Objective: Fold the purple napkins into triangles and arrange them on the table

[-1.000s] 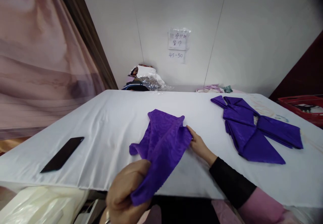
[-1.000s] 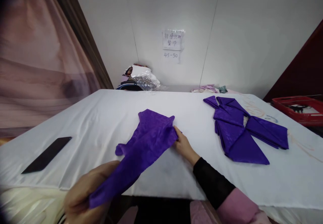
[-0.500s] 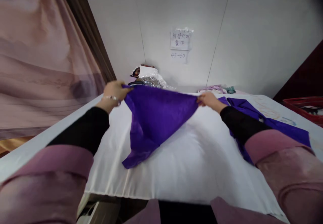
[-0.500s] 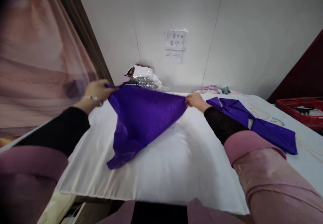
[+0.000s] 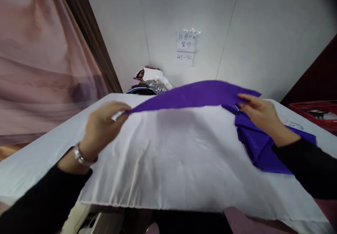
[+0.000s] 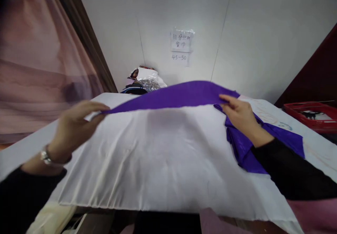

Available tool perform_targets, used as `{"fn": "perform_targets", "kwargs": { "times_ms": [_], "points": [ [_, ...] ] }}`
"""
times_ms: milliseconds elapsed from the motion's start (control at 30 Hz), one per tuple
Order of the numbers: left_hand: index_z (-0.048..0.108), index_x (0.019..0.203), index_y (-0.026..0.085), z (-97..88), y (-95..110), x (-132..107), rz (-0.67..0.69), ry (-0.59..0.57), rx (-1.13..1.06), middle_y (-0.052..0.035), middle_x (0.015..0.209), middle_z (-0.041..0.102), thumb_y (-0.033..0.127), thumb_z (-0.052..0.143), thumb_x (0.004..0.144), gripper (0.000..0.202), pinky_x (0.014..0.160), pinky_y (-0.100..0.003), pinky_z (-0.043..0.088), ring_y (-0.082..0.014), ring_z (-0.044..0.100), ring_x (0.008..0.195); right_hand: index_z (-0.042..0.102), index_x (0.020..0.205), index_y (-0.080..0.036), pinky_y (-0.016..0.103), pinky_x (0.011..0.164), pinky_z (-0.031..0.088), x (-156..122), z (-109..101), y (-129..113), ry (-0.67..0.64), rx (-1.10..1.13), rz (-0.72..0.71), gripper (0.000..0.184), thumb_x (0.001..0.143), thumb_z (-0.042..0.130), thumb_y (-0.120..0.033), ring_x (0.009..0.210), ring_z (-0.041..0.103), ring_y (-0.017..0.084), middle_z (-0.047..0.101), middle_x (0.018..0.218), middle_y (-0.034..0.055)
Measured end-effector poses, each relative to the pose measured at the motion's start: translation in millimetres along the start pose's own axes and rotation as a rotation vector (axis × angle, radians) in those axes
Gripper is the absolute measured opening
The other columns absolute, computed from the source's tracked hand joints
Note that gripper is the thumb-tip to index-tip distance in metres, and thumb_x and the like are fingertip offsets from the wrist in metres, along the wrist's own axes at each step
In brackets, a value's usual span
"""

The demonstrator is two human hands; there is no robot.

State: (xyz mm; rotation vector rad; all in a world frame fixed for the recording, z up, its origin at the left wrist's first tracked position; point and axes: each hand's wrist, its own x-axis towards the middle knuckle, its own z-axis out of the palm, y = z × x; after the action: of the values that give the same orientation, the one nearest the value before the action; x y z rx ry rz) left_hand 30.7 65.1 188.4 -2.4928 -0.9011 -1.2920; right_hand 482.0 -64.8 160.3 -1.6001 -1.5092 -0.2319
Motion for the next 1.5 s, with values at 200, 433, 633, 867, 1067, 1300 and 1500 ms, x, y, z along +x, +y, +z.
{"fn": "perform_targets", "kwargs": {
  "times_ms": [200, 433, 633, 867, 1067, 1300, 1500],
  "points": [
    [0.068, 0.092, 0.022, 56.2, -8.6, -100.7, -0.001, -0.391, -0.056, -0.0053, 0.098, 0.069, 0.033, 0.046, 0.089, 0.024, 0.082, -0.035, 0.05, -0.0194, 0.063, 0.092, 0.068, 0.101, -0.021, 0.037, 0.075, 0.054, -101.4, 6.4, 19.2, -0.41, -0.195, 0.004, 0.029, 0.085, 0.045, -0.028, 0.084, 0.068, 0.024, 0.072, 0.096, 0.0063],
    [0.069, 0.096, 0.024, 70.6, -12.8, -172.0, -0.052, -0.515, 0.047, -0.007, 0.105, 0.069, 0.031, 0.041, 0.09, 0.03, 0.084, -0.041, 0.051, -0.0243, 0.063, 0.099, 0.068, 0.102, -0.022, 0.03, 0.07, 0.053, -181.4, 11.3, 5.8, -0.798, -0.208, 0.051, 0.032, 0.09, 0.039, -0.028, 0.08, 0.068, 0.02, 0.072, 0.092, 0.006],
    [0.07, 0.096, 0.025, 58.8, -24.0, -200.0, -0.128, -0.478, 0.119, -0.0067, 0.105, 0.069, 0.037, 0.036, 0.09, 0.036, 0.083, -0.041, 0.052, -0.0243, 0.063, 0.098, 0.068, 0.099, -0.025, 0.028, 0.072, 0.05, -197.7, 2.0, -19.0, -0.88, -0.081, 0.103, 0.03, 0.09, 0.039, -0.029, 0.082, 0.066, 0.019, 0.07, 0.091, 0.0053],
    [0.07, 0.097, 0.024, 55.4, -24.2, -204.9, -0.219, -0.543, 0.169, -0.006, 0.106, 0.069, 0.027, 0.044, 0.082, 0.03, 0.084, -0.041, 0.052, -0.0248, 0.064, 0.099, 0.069, 0.096, -0.026, 0.031, 0.071, 0.05, -198.8, 10.4, -18.2, -0.901, -0.019, 0.149, 0.031, 0.089, 0.039, -0.032, 0.08, 0.065, 0.021, 0.07, 0.089, 0.0052],
    [0.059, 0.118, 0.026, 69.5, 22.6, -200.9, -0.112, -0.578, 0.128, -0.0061, 0.122, 0.062, 0.016, 0.046, 0.078, 0.044, 0.099, -0.052, 0.039, -0.0267, 0.054, 0.116, 0.066, 0.107, -0.024, 0.033, 0.08, 0.051, -207.3, 17.1, -9.8, -0.881, -0.034, 0.151, 0.032, 0.088, 0.041, -0.029, 0.09, 0.066, 0.022, 0.069, 0.102, 0.0069],
    [0.056, 0.122, 0.028, 96.0, 94.0, -194.1, 0.121, -0.658, -0.127, -0.0058, 0.128, 0.058, 0.028, 0.054, 0.083, 0.039, 0.102, -0.048, 0.039, -0.024, 0.052, 0.119, 0.062, 0.117, -0.023, 0.033, 0.089, 0.048, -210.0, 20.0, -14.8, -0.859, -0.001, 0.234, 0.037, 0.085, 0.044, -0.023, 0.101, 0.064, 0.022, 0.066, 0.113, 0.006],
    [0.052, 0.127, 0.031, 129.1, 119.7, -189.3, 0.237, -0.667, -0.239, -0.0039, 0.13, 0.056, 0.037, 0.057, 0.081, 0.046, 0.1, -0.048, 0.043, -0.0256, 0.053, 0.117, 0.069, 0.101, -0.021, 0.027, 0.079, 0.048, -208.5, 25.4, -18.6, -0.801, 0.052, 0.267, 0.031, 0.078, 0.049, -0.014, 0.086, 0.066, 0.019, 0.071, 0.095, 0.0041]
  ]
}}
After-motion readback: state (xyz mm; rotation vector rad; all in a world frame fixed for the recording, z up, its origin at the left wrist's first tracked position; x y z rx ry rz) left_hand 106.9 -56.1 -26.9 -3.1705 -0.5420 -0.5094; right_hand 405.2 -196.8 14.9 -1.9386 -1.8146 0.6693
